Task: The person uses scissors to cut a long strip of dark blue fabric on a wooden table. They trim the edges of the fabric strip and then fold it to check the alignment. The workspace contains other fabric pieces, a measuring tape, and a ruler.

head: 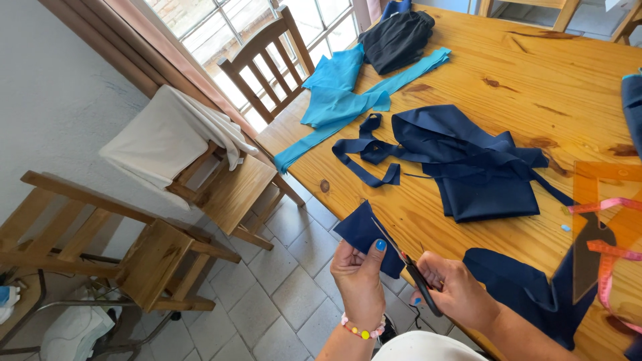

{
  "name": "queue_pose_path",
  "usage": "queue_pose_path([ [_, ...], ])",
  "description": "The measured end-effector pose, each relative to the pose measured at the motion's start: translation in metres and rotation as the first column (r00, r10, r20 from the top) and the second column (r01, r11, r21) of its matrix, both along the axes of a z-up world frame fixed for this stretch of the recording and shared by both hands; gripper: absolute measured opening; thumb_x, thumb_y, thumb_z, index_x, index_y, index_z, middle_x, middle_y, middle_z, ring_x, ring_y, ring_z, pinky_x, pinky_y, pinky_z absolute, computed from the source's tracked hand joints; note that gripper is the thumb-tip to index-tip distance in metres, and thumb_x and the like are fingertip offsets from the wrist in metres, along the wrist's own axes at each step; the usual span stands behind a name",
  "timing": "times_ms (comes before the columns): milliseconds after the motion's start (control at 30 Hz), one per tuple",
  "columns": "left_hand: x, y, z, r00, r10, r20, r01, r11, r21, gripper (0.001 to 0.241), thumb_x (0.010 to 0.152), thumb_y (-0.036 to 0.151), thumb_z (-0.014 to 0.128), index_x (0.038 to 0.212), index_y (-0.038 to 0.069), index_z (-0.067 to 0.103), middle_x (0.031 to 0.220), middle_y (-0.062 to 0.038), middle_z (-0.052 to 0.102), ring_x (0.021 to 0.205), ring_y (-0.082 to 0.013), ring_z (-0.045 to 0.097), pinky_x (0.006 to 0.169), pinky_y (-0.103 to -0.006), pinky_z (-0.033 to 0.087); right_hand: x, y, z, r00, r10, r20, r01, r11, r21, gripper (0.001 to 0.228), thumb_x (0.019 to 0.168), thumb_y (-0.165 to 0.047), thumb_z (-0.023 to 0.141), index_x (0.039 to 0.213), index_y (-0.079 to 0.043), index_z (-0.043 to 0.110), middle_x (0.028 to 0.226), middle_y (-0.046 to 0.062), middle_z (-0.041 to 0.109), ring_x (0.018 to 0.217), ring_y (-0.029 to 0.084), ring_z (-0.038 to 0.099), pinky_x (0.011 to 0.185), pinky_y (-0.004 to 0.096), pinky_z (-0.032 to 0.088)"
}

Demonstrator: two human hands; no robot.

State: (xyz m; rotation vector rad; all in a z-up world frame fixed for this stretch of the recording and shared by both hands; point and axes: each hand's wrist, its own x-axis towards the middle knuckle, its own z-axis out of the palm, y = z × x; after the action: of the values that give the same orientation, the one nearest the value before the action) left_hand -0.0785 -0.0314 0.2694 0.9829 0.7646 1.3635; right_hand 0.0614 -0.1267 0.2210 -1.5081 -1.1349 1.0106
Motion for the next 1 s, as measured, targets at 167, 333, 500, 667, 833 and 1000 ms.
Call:
queue_pose_path([
  [167,-0.002,0.007,0.018,1.0,0.001,0.005,-0.001,1.0,-0.027,0.057,0.081,0.004,0.08,0.136,-0.003,0.066,0.112,-0.007,0.072,0.088,-0.0096,0.065,0.076,-0.0253,0.057,-0.001,-0.002,-0.003,0.999,-0.01,0.031,0.01,1.0,0.011,0.031,0.067,-0.004,0.095,0.077,-0.01,0.067,0.06,-0.001,0.065,0.054,0.008,0.056,0.05,0.025,0.05],
  [333,-0.001,0.014,0.023,0.998,0.04,0.04,-0.037,0.996,-0.075,0.056,0.078,0.001,0.079,0.132,-0.004,0.066,0.146,-0.012,0.064,0.098,-0.012,0.069,0.078,-0.0268,0.062,-0.004,-0.003,-0.002,1.0,-0.023,0.021,0.023,1.0,0.006,0.029,0.067,-0.004,0.094,0.077,-0.01,0.067,0.059,-0.001,0.067,0.054,0.009,0.056,0.051,0.026,0.051],
  [500,0.002,0.011,0.022,0.99,0.065,0.128,-0.048,0.99,-0.133,0.066,0.077,-0.001,0.079,0.141,-0.004,0.061,0.113,-0.018,0.077,0.098,-0.0204,0.071,0.089,-0.0342,0.061,-0.006,-0.002,-0.005,1.0,-0.025,-0.018,0.026,0.999,0.028,0.03,0.07,-0.004,0.094,0.077,-0.009,0.065,0.058,0.001,0.065,0.052,0.008,0.056,0.047,0.026,0.052],
  [667,0.003,0.009,0.025,0.983,0.075,0.165,-0.046,0.984,-0.171,0.067,0.078,-0.004,0.077,0.143,-0.003,0.059,0.117,-0.02,0.076,0.103,-0.0237,0.072,0.092,-0.0363,0.061,-0.008,-0.001,-0.007,0.999,-0.046,-0.009,0.046,0.999,0.006,0.03,0.069,-0.004,0.092,0.075,-0.009,0.063,0.058,0.001,0.067,0.052,0.009,0.056,0.048,0.026,0.05],
  [833,0.003,0.01,0.025,0.985,0.091,0.147,-0.066,0.983,-0.172,0.066,0.078,-0.003,0.076,0.143,-0.003,0.06,0.118,-0.018,0.076,0.102,-0.0211,0.071,0.092,-0.035,0.06,-0.009,-0.001,-0.001,1.0,-0.023,-0.008,0.024,0.998,0.066,0.026,0.071,-0.003,0.09,0.074,-0.009,0.066,0.057,0.0,0.065,0.051,0.009,0.054,0.048,0.026,0.05],
  [1000,0.004,0.01,0.022,0.984,0.089,0.157,-0.064,0.985,-0.161,0.068,0.077,-0.001,0.078,0.142,-0.002,0.06,0.114,-0.018,0.077,0.101,-0.0213,0.072,0.089,-0.0356,0.061,-0.012,0.0,-0.007,0.998,-0.06,0.003,0.06,0.998,-0.011,0.027,0.068,-0.002,0.092,0.076,-0.009,0.067,0.059,0.001,0.067,0.053,0.01,0.058,0.05,0.027,0.053],
])
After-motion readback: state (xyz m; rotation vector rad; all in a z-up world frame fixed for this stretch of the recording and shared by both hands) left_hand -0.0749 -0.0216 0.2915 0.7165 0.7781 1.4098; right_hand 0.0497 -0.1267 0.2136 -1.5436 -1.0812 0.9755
